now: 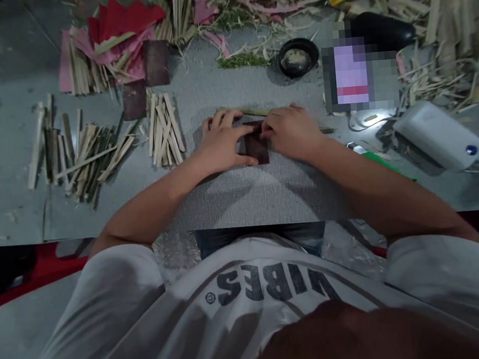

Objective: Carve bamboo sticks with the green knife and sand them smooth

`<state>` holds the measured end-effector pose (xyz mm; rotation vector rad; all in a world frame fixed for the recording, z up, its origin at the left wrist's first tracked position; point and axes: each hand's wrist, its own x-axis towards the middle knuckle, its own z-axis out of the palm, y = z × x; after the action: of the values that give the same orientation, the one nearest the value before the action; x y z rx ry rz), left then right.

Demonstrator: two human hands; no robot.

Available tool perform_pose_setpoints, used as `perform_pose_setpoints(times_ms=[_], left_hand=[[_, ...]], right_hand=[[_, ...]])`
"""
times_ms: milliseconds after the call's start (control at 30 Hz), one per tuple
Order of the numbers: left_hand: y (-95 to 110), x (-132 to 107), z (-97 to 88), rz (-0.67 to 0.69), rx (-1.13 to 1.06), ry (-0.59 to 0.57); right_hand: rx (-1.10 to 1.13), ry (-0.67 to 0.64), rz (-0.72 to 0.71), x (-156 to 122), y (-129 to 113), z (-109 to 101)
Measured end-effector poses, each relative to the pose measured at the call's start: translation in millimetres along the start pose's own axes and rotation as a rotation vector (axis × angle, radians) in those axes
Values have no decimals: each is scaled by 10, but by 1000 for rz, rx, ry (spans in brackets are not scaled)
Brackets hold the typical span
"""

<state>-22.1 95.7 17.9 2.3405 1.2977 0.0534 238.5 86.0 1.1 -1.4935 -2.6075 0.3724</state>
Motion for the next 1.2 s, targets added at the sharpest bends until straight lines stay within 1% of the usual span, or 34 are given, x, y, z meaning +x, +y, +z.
perform_pose_setpoints(times_ms=[167, 233, 333, 367, 433, 533, 567, 633, 700, 767, 833, 933, 1000, 1067, 1133, 1200], left_hand=[[17, -7, 0, -2, -6, 4], [27, -11, -7, -7, -4, 7], [37, -13, -16, -14, 4, 3], [38, -13, -17, -14, 5, 2], [37, -12, -15, -11, 4, 5], [34, -10, -6, -10, 3, 5], [33, -9, -4, -11, 4, 6], [33, -8, -2, -14, 9, 8], [29, -5, -2, -16, 14, 13], [21, -2, -3, -14, 11, 8], [10, -1, -3, -6, 1, 1], [-3, -4, 4, 5, -4, 5], [-7, -5, 13, 1, 5, 19], [-8, -3, 22, -3, 11, 27], [-8, 2, 26, -3, 6, 25], [-4, 3, 21, 2, -4, 18]], right_hand=[[-23, -62, -156, -13, -110, 57], [-39, -42, -127, -10, -115, 61], [-82, 18, -18, 13, -42, 33], [-84, 23, -4, 20, -26, 24], [-63, -6, -46, 20, -39, 19], [-28, -63, -144, 2, -129, 33], [-25, -66, -150, -1, -146, 34], [-28, -47, -110, 7, -126, 26], [-28, -12, -34, 29, -56, 10], [-21, -1, -7, 45, -7, 2], [-8, -24, -52, 40, -37, 10], [-52, -68, -138, 6, -172, 26], [-102, -75, -123, -4, -211, 13], [-126, -50, -52, 9, -158, -16], [-126, -15, 18, 34, -57, -40], [-119, -4, 29, 49, 13, -41]])
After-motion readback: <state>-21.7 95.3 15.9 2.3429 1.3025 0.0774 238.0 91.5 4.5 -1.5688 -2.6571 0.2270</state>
